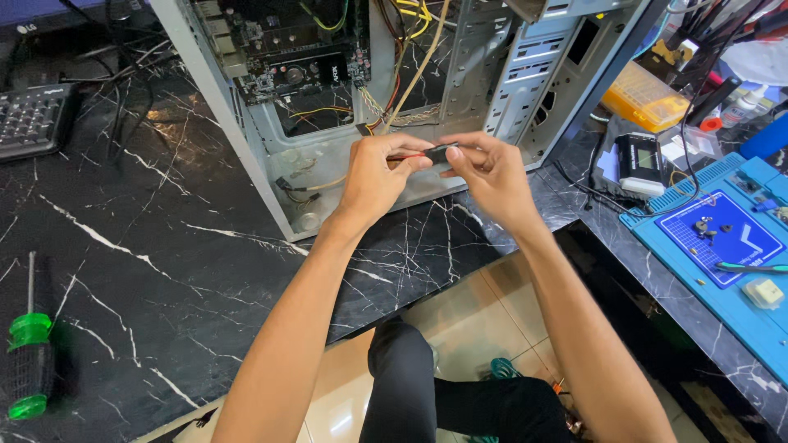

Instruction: The person repairs a beige cable inside an open desktop computer case by stripping the outer jacket, twisting the inner wires, and securing the connection with black electrical tape. The person then connects a blue VGA cable to the back of the computer.

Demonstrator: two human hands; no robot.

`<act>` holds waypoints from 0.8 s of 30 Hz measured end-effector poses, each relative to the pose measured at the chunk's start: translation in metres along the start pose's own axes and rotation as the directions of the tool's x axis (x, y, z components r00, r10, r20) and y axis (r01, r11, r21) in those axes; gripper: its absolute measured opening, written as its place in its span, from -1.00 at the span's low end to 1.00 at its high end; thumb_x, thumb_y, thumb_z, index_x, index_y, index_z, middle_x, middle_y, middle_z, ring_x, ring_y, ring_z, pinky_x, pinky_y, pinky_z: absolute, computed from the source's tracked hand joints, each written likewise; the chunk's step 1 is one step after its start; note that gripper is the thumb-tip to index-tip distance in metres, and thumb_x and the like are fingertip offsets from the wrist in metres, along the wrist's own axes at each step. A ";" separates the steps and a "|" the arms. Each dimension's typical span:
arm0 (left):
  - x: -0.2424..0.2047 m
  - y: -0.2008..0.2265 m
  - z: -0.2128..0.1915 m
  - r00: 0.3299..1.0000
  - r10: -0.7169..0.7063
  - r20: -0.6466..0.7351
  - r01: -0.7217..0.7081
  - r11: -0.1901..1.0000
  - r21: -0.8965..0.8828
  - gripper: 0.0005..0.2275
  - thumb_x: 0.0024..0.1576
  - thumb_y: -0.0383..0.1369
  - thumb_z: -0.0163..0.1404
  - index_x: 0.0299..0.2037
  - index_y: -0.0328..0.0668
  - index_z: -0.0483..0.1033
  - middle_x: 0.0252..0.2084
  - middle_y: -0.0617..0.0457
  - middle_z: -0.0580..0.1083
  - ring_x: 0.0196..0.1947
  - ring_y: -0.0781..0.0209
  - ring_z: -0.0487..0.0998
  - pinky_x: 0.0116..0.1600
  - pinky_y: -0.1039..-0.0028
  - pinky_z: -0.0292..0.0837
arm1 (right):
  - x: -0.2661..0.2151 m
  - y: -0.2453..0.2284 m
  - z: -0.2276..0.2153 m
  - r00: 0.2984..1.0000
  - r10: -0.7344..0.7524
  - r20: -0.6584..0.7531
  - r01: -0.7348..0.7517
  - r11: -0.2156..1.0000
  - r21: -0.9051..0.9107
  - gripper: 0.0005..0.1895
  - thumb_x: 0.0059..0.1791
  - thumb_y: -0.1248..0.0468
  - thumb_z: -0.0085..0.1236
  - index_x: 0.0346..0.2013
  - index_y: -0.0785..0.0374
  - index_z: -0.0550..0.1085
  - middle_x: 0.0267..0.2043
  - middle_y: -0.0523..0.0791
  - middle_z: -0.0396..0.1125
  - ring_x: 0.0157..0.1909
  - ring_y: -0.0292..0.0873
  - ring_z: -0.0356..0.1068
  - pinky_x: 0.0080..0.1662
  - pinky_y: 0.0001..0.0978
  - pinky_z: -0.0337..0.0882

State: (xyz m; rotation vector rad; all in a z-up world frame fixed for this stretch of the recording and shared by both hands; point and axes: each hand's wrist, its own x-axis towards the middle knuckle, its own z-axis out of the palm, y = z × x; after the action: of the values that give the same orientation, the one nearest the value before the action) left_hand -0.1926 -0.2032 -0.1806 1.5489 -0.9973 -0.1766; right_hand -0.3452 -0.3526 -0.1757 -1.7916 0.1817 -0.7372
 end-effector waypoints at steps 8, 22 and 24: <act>0.004 -0.029 0.007 0.999 0.022 0.032 -0.031 0.950 0.311 -0.90 0.32 -0.23 0.30 -0.01 0.24 0.84 -0.23 0.08 0.78 -0.03 -0.07 0.81 0.23 0.24 0.68 | 0.006 -0.025 -0.011 0.996 0.055 0.070 -0.044 0.987 -0.158 -0.77 0.15 0.39 0.41 0.10 0.39 0.71 -0.02 0.13 0.65 -0.13 -0.12 0.63 -0.02 -0.23 0.73; 0.009 -0.038 0.010 0.980 0.176 -0.094 -0.152 0.962 0.227 -0.86 0.36 -0.32 0.21 -0.13 0.25 0.85 -0.50 0.01 0.66 -0.32 -0.15 0.76 -0.08 0.27 0.68 | 0.015 -0.019 -0.011 0.991 -0.093 0.094 0.115 0.957 -0.267 -0.77 0.17 0.41 0.43 0.11 0.46 0.70 -0.21 0.20 0.62 -0.15 0.04 0.71 -0.12 -0.22 0.72; 0.012 -0.051 0.013 0.969 0.232 -0.091 -0.211 0.958 0.193 -0.86 0.35 -0.35 0.22 -0.12 0.22 0.86 -0.49 -0.01 0.66 -0.31 -0.15 0.75 -0.08 0.26 0.67 | 0.018 -0.013 -0.015 0.985 -0.113 0.129 0.146 0.947 -0.285 -0.73 0.17 0.35 0.46 0.11 0.48 0.69 -0.20 0.22 0.62 -0.11 0.14 0.73 -0.09 -0.13 0.74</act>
State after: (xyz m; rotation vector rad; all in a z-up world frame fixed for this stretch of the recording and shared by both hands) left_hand -0.1687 -0.2250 -0.2230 1.5786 -1.1128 0.1619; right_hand -0.3429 -0.3685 -0.1544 -2.1394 0.1027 -0.7297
